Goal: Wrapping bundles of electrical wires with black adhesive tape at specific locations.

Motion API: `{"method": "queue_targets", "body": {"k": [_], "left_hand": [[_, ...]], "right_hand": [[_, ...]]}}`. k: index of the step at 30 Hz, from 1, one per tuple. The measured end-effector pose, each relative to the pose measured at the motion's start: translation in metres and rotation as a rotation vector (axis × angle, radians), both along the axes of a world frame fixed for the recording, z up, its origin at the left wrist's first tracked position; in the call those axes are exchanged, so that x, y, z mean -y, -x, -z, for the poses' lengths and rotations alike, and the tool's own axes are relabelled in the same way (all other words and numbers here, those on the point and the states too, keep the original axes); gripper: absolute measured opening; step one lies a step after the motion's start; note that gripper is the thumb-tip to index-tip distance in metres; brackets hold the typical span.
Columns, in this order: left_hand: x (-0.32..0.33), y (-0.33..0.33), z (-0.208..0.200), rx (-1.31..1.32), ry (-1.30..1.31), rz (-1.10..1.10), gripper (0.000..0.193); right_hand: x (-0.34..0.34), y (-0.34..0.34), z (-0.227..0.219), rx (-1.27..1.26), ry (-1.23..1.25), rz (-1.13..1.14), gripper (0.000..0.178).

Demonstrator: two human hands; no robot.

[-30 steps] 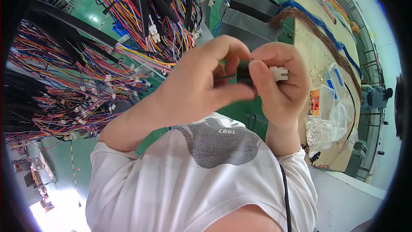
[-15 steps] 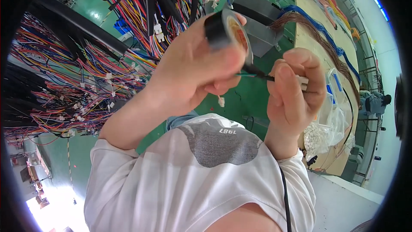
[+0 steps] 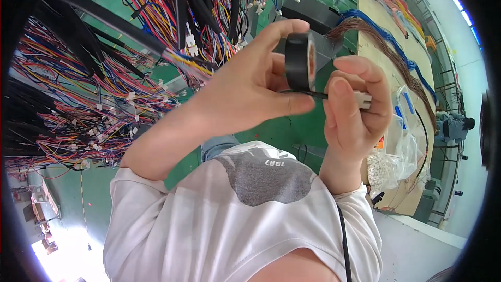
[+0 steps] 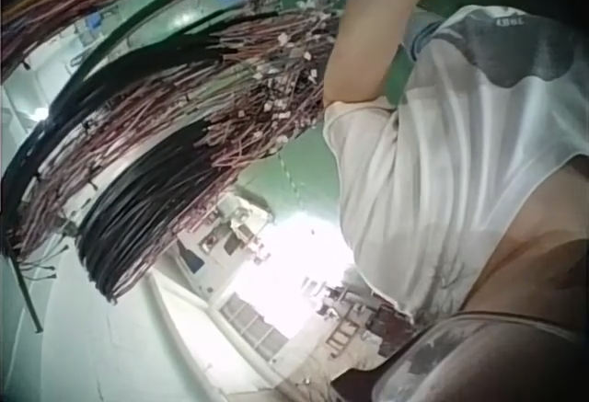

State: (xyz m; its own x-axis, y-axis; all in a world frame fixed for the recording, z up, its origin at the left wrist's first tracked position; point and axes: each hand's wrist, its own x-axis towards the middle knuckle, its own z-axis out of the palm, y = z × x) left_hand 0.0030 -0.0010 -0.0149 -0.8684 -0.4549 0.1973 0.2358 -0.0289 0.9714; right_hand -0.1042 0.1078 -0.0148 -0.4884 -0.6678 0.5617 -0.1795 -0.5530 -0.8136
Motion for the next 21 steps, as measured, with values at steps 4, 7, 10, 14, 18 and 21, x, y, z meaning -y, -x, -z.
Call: {"method": "queue_targets", "body": {"k": [4, 7, 10, 14, 18, 21], "left_hand": [[0.003, -0.006, -0.023, 0.042, -0.538, 0.167, 0.067], [0.006, -0.015, -0.016, -0.053, -0.222, 0.114, 0.072], [0.008, -0.016, -0.004, -0.23, 0.207, 0.008, 0.074], [0.019, -0.012, 0.001, -0.226, 0.48, 0.356, 0.06], [-0.001, 0.002, 0.0, 0.1, 0.755, -0.158, 0.054], [0.001, 0.006, -0.002, 0.047, -0.015, 0.0, 0.074]], "right_hand": [[-0.005, -0.001, -0.005, 0.131, 0.047, 0.023, 0.016], [-0.011, 0.0, -0.012, 0.196, 0.04, -0.007, 0.016], [-0.009, 0.007, -0.016, 0.262, 0.026, -0.073, 0.017], [-0.011, 0.005, -0.014, 0.179, -0.035, -0.035, 0.02], [-0.009, 0.009, -0.01, -0.021, -0.025, 0.016, 0.022], [-0.004, 0.001, -0.012, -0.01, -0.025, 0.077, 0.025]]}}
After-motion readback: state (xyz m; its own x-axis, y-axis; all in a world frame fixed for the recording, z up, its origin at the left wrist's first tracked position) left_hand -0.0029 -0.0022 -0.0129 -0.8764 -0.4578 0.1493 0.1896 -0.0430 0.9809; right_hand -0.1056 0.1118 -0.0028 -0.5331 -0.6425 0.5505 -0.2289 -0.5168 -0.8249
